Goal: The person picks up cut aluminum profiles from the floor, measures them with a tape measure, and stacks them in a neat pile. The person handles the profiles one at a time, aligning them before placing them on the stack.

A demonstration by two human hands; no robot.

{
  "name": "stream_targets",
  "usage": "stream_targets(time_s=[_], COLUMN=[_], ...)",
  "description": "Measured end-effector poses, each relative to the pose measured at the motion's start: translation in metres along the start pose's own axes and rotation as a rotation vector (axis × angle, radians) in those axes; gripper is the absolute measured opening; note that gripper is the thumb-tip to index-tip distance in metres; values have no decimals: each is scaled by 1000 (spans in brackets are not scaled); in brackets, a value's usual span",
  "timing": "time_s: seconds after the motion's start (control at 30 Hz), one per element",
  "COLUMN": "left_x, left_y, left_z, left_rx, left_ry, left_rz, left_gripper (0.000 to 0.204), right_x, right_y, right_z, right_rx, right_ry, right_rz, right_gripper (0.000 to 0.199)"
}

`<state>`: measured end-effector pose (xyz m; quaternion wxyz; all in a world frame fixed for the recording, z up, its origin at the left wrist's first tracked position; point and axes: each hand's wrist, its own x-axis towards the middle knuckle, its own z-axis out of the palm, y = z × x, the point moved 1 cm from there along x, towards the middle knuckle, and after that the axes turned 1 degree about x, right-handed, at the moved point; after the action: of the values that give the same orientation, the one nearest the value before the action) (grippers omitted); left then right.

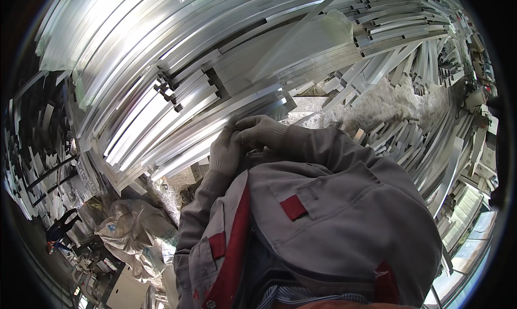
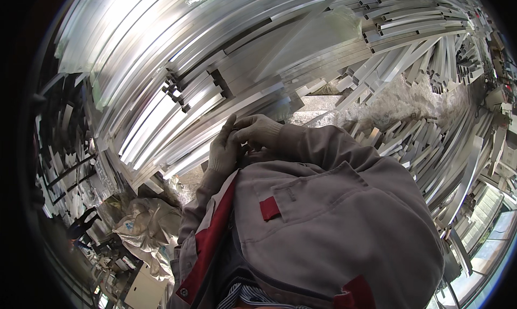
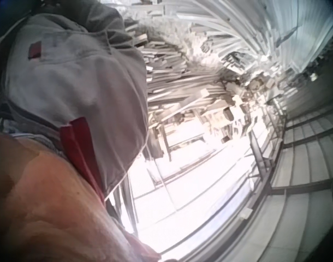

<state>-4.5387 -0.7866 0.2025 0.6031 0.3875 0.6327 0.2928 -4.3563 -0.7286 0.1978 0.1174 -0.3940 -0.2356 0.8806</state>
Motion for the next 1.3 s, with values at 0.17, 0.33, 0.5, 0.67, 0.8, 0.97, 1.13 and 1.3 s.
stream_targets(time_s=[0.17,0.33,0.5,0.67,0.8,0.97,1.13,1.3], left_x=[7,6,-6,13,65,116,125,123], left_y=[1,-31,-61,-51,-33,-23,-34,-48], left_z=[-19,-67,-121,-99,-57,-16,-16,-33], left_rx=[213,240,344,181,177,219,193,171], left_ry=[-68,-143,-180,-270,-341,-414,-367,-329], left_rz=[-79,-111,-272,-440,-352,-298,-320,-381], left_gripper=[49,32,26,27,33,35,37,35], right_x=[-1,-68,-147,-49,38,55,47,40], right_y=[-2,-83,-165,-102,-18,3,-72,-139], right_z=[-8,-108,-210,-163,-83,-66,-161,-260], right_rx=[162,275,416,50,-93,-59,108,35], right_ry=[127,367,564,791,672,739,968,1192], right_rz=[-151,-672,-1015,-710,-419,-280,-477,-399], right_gripper=[26,10,12,21,24,25,22,16])
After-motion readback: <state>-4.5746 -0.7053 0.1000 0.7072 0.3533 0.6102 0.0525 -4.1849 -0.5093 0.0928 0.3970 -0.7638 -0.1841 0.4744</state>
